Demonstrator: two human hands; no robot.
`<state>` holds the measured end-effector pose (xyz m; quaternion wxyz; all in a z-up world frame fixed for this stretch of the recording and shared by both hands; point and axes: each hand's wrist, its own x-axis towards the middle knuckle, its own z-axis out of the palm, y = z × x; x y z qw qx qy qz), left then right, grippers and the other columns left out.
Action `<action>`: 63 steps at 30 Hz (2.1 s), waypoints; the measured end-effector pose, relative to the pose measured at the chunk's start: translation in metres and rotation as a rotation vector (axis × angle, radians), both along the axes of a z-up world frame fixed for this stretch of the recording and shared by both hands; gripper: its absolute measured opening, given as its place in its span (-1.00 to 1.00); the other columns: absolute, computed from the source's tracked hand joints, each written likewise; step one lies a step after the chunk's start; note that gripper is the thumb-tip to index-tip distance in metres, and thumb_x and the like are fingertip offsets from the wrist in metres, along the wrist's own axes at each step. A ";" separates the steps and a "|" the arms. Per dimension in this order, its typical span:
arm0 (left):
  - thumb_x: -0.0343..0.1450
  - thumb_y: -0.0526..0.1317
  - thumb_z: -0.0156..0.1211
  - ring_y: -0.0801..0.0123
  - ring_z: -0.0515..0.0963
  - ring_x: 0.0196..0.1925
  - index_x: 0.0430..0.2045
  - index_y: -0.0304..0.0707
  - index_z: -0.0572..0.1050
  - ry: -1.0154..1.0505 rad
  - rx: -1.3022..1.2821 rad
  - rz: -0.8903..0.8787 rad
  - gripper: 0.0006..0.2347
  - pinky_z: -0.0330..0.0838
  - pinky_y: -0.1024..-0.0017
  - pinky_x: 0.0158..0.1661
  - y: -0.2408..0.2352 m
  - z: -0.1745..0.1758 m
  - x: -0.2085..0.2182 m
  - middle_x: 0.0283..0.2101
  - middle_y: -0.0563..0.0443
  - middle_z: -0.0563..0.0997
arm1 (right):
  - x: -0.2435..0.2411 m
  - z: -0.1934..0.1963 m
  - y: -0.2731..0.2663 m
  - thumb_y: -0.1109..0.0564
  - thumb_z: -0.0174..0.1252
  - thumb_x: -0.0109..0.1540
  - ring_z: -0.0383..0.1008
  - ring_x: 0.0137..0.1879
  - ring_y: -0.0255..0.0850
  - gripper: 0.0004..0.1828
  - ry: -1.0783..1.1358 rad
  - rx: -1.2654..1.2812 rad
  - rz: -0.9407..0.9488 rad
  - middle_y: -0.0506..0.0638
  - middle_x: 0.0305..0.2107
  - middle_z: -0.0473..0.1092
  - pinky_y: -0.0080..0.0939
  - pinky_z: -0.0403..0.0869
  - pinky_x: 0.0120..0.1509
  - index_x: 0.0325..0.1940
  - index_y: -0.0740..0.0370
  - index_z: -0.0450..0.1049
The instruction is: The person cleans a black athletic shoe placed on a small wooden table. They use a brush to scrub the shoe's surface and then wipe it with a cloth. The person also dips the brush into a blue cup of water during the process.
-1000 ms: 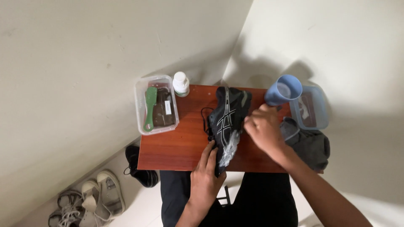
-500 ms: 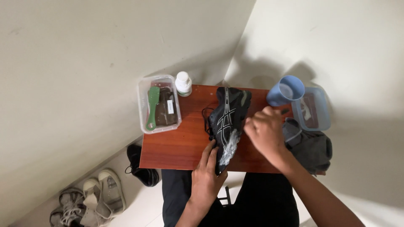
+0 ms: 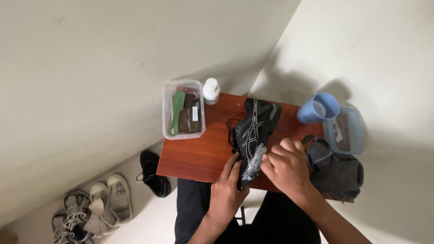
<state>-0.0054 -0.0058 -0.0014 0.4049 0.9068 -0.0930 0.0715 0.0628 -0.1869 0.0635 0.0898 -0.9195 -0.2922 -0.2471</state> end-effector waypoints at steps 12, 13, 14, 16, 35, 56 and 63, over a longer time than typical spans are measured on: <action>0.11 -0.47 0.31 -0.13 0.50 0.29 0.15 -0.34 0.33 -0.151 0.049 -0.046 -0.36 0.58 0.11 0.00 -0.008 0.004 -0.008 0.37 -0.24 0.35 | 0.002 0.018 -0.017 0.08 0.19 0.20 0.32 -0.21 -0.06 -0.70 -0.059 -0.261 -0.147 -0.15 -0.60 0.38 0.04 0.23 -0.09 -0.64 0.03 0.43; 0.11 -0.47 0.31 -0.13 0.50 0.29 0.15 -0.34 0.33 -0.142 0.047 -0.046 -0.36 0.58 0.11 0.00 -0.010 0.003 -0.010 0.37 -0.24 0.35 | -0.001 0.020 -0.017 0.08 0.19 0.20 0.32 -0.21 -0.06 -0.70 -0.051 -0.262 -0.145 -0.15 -0.60 0.38 0.04 0.23 -0.09 -0.64 0.03 0.43; 0.14 -0.43 0.32 -0.13 0.49 0.30 0.14 -0.37 0.35 -0.194 0.058 -0.044 -0.40 0.52 0.09 0.09 -0.011 0.002 -0.010 0.36 -0.27 0.37 | -0.001 0.022 -0.016 0.11 0.19 0.19 0.30 -0.25 -0.03 -0.68 -0.047 -0.265 -0.135 -0.12 -0.62 0.36 0.07 0.22 -0.15 -0.67 0.06 0.40; 0.18 -0.40 0.33 -0.13 0.48 0.32 0.13 -0.40 0.38 -0.253 0.069 -0.038 -0.44 0.45 0.07 0.19 -0.014 0.005 -0.008 0.35 -0.30 0.39 | -0.007 0.027 -0.006 0.13 0.19 0.19 0.28 -0.29 0.01 -0.65 -0.052 -0.268 -0.121 -0.09 -0.64 0.33 0.11 0.21 -0.20 -0.71 0.09 0.37; 0.10 -0.38 0.40 -0.01 0.67 -0.14 0.12 -0.25 0.39 -0.016 0.044 -0.346 -0.37 0.56 0.17 -0.32 0.053 0.016 -0.002 0.42 -0.06 0.33 | 0.010 -0.018 -0.018 0.20 0.16 0.17 0.24 -0.36 -0.10 -0.58 0.134 -0.006 -0.148 -0.09 -0.74 0.25 0.02 0.16 -0.17 -0.75 0.19 0.20; 0.12 -0.37 0.44 0.04 0.57 0.24 0.15 -0.23 0.38 -0.032 0.055 -0.275 -0.36 0.59 0.20 -0.29 0.043 0.010 -0.011 0.43 -0.07 0.32 | 0.005 -0.035 -0.031 0.22 0.09 0.20 0.15 -0.43 -0.12 -0.57 0.255 0.083 -0.107 -0.06 -0.78 0.20 0.04 0.15 -0.25 -0.75 0.23 0.17; 0.09 -0.35 0.46 0.04 0.69 -0.17 0.13 -0.21 0.42 0.002 0.066 -0.244 -0.36 0.56 0.22 -0.40 0.043 0.007 -0.012 0.42 0.00 0.34 | -0.017 -0.026 -0.014 0.18 0.10 0.21 0.24 -0.30 0.00 -0.66 0.174 0.016 -0.132 -0.01 -0.63 0.29 0.14 0.18 -0.14 -0.67 0.21 0.29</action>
